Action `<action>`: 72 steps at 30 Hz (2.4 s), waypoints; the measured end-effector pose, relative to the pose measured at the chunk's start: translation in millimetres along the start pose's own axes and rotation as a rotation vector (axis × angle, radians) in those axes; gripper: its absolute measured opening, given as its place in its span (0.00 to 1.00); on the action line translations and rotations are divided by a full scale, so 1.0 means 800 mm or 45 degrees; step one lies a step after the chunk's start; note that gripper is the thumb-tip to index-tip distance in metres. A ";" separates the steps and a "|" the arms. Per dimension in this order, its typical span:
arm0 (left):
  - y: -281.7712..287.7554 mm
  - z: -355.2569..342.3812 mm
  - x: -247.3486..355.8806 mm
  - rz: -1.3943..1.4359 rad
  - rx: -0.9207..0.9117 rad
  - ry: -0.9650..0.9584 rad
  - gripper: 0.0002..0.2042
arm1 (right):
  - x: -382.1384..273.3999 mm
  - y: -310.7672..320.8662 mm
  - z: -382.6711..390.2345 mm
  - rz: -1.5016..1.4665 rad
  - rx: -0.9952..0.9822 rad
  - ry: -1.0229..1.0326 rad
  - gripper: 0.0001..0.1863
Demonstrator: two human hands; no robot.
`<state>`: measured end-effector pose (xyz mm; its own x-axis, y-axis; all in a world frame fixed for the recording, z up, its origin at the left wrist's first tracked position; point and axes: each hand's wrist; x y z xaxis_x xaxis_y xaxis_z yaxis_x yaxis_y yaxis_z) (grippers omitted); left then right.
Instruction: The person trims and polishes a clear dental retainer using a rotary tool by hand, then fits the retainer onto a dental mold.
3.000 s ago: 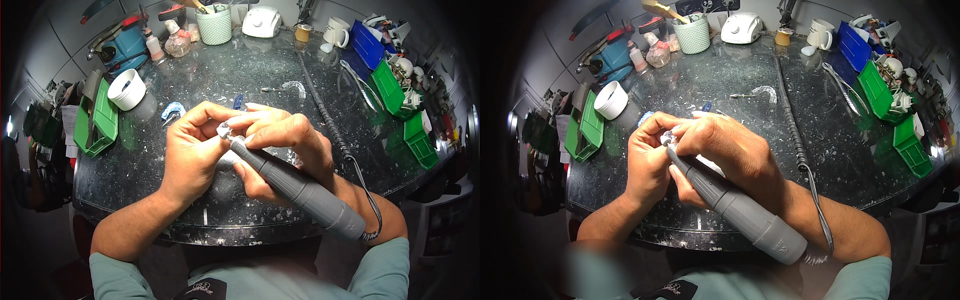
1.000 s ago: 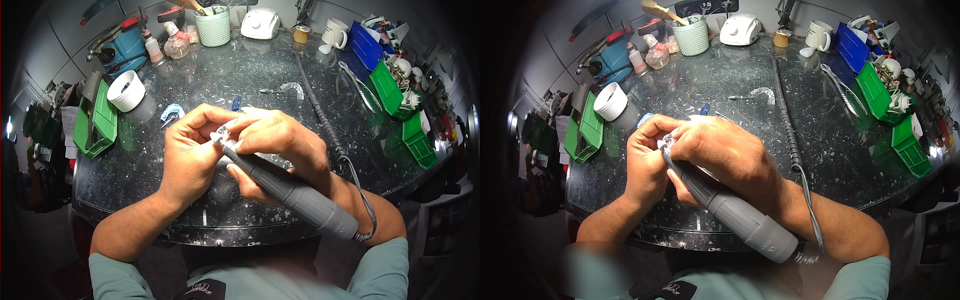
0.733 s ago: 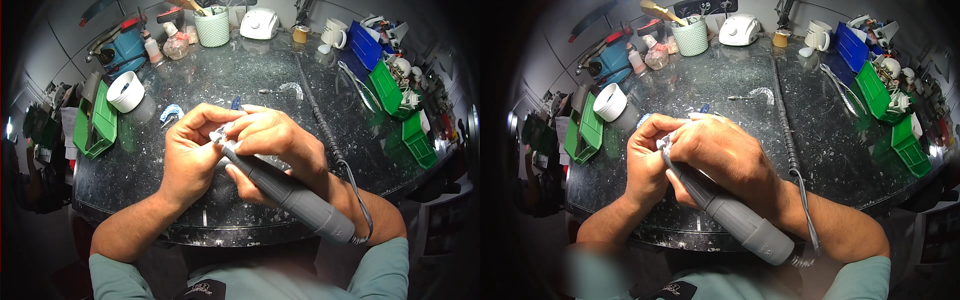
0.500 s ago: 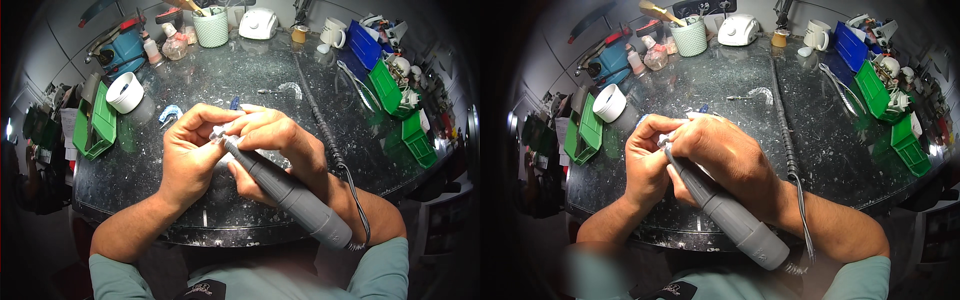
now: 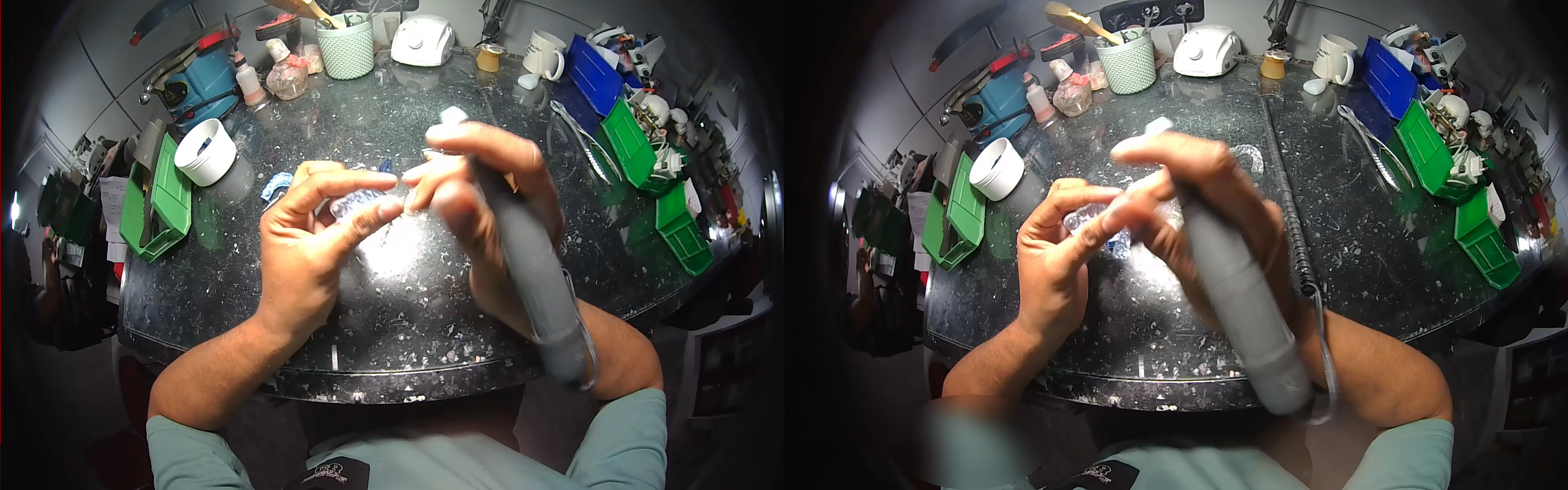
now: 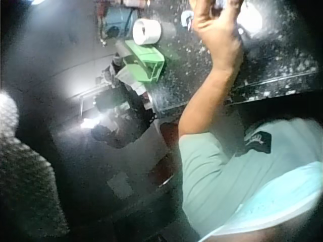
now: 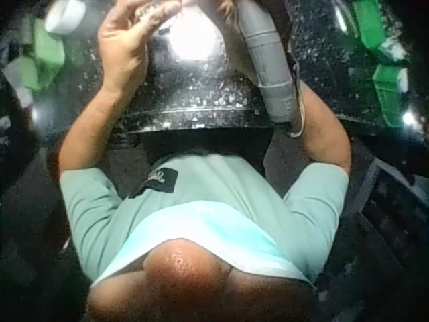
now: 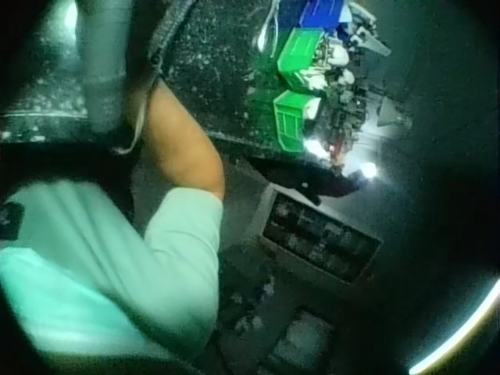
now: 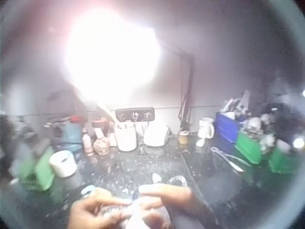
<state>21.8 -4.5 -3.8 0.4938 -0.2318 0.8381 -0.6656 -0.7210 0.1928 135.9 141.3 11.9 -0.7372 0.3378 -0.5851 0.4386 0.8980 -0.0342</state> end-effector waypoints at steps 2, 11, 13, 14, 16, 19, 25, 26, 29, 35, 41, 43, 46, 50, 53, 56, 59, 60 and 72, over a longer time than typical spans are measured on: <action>-0.007 0.000 0.012 0.407 0.040 0.315 0.12 | 0.005 0.008 -0.003 0.075 -0.030 -0.155 0.13; 0.001 -0.002 0.014 0.516 -0.123 0.397 0.18 | -0.010 0.013 -0.008 -0.367 0.054 -0.825 0.14; 0.002 -0.002 0.013 0.523 -0.152 0.399 0.24 | -0.013 0.014 -0.009 -0.249 0.060 -0.810 0.13; 0.003 -0.004 0.016 0.528 -0.158 0.398 0.24 | -0.012 0.014 -0.008 -0.243 0.063 -0.810 0.13; 0.012 -0.008 0.023 0.560 -0.178 0.520 0.19 | -0.004 0.016 -0.006 -0.166 0.024 -0.651 0.13; 0.018 -0.011 0.019 0.665 -0.240 0.575 0.19 | -0.006 0.016 -0.008 -0.013 -0.001 -0.574 0.13; 0.017 -0.011 0.016 0.752 -0.292 0.524 0.22 | -0.002 0.017 -0.005 0.109 -0.036 -0.456 0.13; 0.015 -0.011 0.017 0.731 -0.292 0.490 0.23 | -0.002 0.017 -0.005 0.105 -0.037 -0.447 0.13; 0.013 -0.008 0.017 0.674 -0.264 0.487 0.23 | 0.001 0.017 -0.003 0.099 -0.049 -0.353 0.14; 0.015 -0.009 0.018 0.706 -0.245 0.519 0.22 | -0.025 0.020 -0.019 0.624 -0.152 -0.124 0.18; 0.008 -0.009 0.022 0.679 -0.200 0.552 0.23 | -0.012 0.015 -0.005 0.324 -0.179 0.059 0.23; 0.011 -0.010 0.021 0.677 -0.198 0.571 0.22 | -0.005 0.014 -0.001 0.283 -0.173 0.050 0.22; 0.011 -0.010 0.018 0.673 -0.190 0.586 0.21 | -0.001 0.012 0.000 0.196 -0.163 0.031 0.21; 0.010 -0.009 0.016 0.675 -0.163 0.555 0.20 | 0.006 0.010 -0.002 0.261 -0.163 0.180 0.20; 0.011 -0.009 0.017 0.698 -0.165 0.561 0.19 | 0.007 0.011 -0.004 0.318 -0.145 0.280 0.18; 0.012 -0.009 0.017 0.690 -0.183 0.573 0.18 | 0.007 0.015 -0.004 0.353 -0.222 0.263 0.18; 0.012 -0.009 0.019 0.683 -0.176 0.572 0.19 | 0.003 0.013 -0.001 0.296 -0.212 0.232 0.19; 0.012 -0.009 0.019 0.682 -0.176 0.572 0.19 | 0.001 0.013 -0.002 0.295 -0.219 0.206 0.18; 0.011 -0.009 0.020 0.710 -0.217 0.535 0.22 | -0.009 0.015 -0.002 0.228 -0.289 0.083 0.18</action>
<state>20.1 -9.7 14.9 -0.1793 -0.2401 0.9541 -0.8511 -0.4485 -0.2728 145.5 150.3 17.3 -0.6932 0.5075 -0.5118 0.4440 0.8600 0.2513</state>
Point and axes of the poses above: each hand's wrist, its own z-axis away from the middle knuckle, its own y-axis out of the back of the hand, x = y × z, and after that the axes turned 12 degrees about -z, right-handed
